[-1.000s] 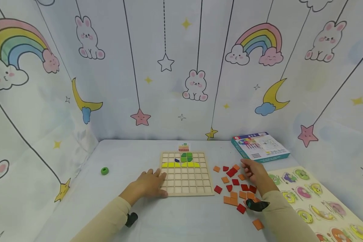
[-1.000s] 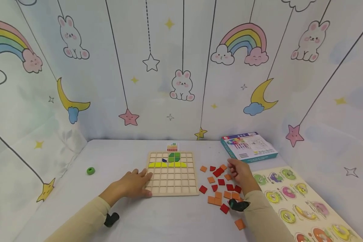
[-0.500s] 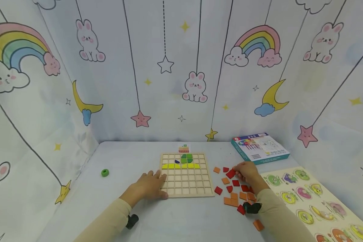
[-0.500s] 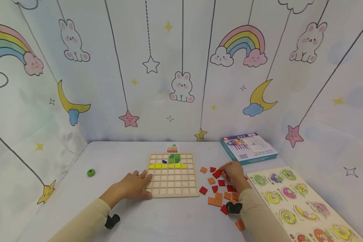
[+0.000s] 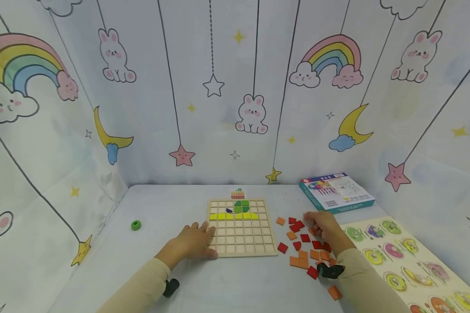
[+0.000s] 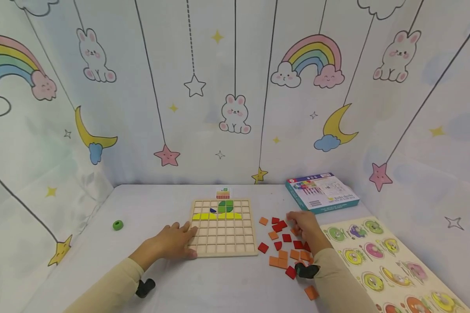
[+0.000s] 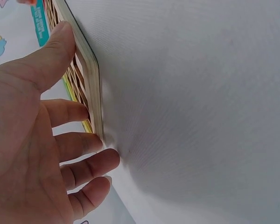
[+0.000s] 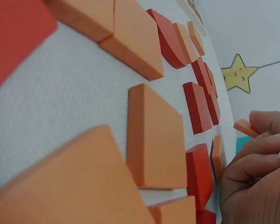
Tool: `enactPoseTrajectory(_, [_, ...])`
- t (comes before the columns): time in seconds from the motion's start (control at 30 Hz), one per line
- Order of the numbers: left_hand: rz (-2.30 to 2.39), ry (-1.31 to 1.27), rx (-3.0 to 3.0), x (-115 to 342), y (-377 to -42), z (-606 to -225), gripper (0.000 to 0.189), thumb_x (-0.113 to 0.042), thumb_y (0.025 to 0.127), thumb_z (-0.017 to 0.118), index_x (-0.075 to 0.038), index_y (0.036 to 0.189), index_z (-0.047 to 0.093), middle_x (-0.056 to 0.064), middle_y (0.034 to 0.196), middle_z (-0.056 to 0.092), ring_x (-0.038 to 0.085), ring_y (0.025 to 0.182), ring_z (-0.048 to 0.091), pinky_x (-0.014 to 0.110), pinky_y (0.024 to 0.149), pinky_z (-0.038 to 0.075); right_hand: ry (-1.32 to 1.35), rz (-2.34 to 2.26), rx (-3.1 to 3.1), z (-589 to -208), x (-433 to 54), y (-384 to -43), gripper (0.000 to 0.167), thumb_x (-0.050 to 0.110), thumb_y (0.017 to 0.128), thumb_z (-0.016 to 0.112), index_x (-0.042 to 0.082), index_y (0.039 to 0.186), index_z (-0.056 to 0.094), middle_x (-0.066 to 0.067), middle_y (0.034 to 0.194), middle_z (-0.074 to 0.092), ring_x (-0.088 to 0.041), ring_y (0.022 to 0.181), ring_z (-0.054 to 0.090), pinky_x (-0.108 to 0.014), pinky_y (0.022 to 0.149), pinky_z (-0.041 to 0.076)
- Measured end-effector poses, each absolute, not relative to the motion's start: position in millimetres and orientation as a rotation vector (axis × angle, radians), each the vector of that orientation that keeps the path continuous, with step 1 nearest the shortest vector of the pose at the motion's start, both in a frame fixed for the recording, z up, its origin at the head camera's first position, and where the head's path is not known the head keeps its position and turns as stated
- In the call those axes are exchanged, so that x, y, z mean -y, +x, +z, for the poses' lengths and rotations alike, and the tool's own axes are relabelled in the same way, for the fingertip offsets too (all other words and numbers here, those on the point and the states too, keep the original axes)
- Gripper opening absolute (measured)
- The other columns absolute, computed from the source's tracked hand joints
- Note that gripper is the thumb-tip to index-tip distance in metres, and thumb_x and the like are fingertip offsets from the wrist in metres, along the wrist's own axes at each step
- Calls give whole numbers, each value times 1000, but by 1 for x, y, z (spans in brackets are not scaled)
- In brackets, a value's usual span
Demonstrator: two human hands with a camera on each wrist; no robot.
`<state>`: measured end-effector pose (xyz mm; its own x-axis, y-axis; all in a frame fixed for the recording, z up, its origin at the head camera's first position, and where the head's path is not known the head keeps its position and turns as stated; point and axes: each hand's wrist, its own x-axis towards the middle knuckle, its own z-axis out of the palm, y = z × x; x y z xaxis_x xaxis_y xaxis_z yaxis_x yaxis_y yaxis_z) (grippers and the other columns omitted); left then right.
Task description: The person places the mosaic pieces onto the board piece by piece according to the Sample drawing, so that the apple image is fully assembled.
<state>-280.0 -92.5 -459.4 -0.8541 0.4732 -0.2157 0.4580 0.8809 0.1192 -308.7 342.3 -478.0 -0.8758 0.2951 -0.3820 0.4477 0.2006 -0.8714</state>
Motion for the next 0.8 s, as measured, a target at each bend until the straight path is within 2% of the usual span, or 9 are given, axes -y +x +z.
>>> enactPoseTrajectory(0.17, [70, 723, -2828, 93, -280, -460, 84, -63, 87, 70, -10, 150, 50, 19, 156, 46, 44, 141, 43, 62, 113, 37, 647, -1936, -2268, -474, -340, -308, 41, 32, 101, 66, 2, 129, 60, -1, 82, 55, -14, 70, 49, -22, 58, 44])
enactPoseTrajectory(0.27, [66, 727, -2828, 93, -280, -459, 85, -63, 87, 70, -10, 150, 50, 20, 155, 46, 43, 140, 44, 62, 113, 38, 595, -2063, -2229, -473, -337, -309, 46, 29, 103, 63, 4, 139, 51, 1, 90, 63, -10, 71, 53, -18, 60, 49])
enactPoseTrajectory(0.4, [64, 728, -2828, 93, -279, -459, 85, -63, 87, 70, -10, 150, 51, 20, 155, 47, 43, 139, 45, 61, 112, 39, 533, -2230, -2143, -474, -331, -312, 49, 24, 102, 65, 4, 143, 49, -1, 99, 72, -8, 72, 62, -17, 65, 54])
enactPoseTrajectory(0.57, [62, 730, -2827, 93, -280, -461, 85, -63, 87, 69, -10, 150, 50, 19, 155, 46, 43, 139, 45, 61, 112, 38, 515, -2251, -2060, -474, -318, -314, 55, 18, 100, 67, 5, 150, 47, -5, 108, 76, -10, 78, 70, -16, 68, 56])
enactPoseTrajectory(0.63, [59, 732, -2826, 93, -280, -461, 85, -64, 87, 69, -10, 151, 50, 20, 155, 46, 43, 140, 45, 61, 112, 38, 499, -2209, -2067, -474, -311, -315, 56, 16, 100, 67, 5, 151, 46, -7, 109, 76, -11, 78, 70, -16, 69, 56])
enactPoseTrajectory(0.8, [62, 727, -2825, 93, -280, -461, 86, -64, 87, 69, -10, 151, 49, 20, 156, 45, 43, 141, 44, 62, 113, 37, 464, -2049, -2136, -477, -281, -319, 50, 16, 98, 70, 7, 143, 53, -10, 103, 76, -15, 74, 67, -19, 63, 53])
